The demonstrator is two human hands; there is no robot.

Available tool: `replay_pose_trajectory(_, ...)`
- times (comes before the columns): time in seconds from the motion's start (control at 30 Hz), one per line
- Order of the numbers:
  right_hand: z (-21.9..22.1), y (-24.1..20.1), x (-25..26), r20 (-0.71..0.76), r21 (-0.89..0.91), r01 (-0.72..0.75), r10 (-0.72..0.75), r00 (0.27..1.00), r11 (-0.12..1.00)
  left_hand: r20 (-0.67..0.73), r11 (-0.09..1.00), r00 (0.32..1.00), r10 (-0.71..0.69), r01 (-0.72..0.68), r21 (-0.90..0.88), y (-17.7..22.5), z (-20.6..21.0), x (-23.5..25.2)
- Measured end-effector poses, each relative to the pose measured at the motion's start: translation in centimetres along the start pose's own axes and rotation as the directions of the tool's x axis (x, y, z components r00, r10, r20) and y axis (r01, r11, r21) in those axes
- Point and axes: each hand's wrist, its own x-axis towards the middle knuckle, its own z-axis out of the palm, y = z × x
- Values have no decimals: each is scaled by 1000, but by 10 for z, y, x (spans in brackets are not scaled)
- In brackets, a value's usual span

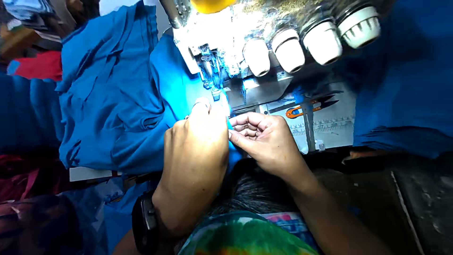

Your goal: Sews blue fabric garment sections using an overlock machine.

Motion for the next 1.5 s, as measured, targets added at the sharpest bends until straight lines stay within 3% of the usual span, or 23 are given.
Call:
replay_pose_trajectory(0.17,-1,0,-1,-21,-8,33,-33,999,999,-50,995,998,-35,31,-93,1,8,-12)
replay_pose_trajectory(0.27,-4,2,-8,1,51,24,-24,1000,998,-168,976,983,-77,40,-213,-3,26,-36)
replay_pose_trajectory(0.4,-9,7,-24,47,166,-51,44,998,985,-295,945,955,-40,-60,-321,-10,46,-56)
replay_pose_trajectory(0.7,-7,-4,-36,110,253,-155,131,985,955,-264,923,959,105,-192,-332,-13,41,-58)
replay_pose_trajectory(0.93,-2,-9,-34,132,357,-283,252,959,890,-316,887,940,126,-249,-388,-23,51,-62)
replay_pose_trajectory(1.13,5,-4,-23,41,236,-194,190,981,952,-437,837,894,103,-315,-448,-35,76,-63)
replay_pose_trajectory(1.3,5,-8,-25,-7,153,-141,144,990,978,-406,927,912,56,-199,-319,-24,82,-61)
replay_pose_trajectory(1.5,10,3,-20,-102,-25,68,-70,992,997,-470,870,866,-168,-94,-485,-12,91,-63)
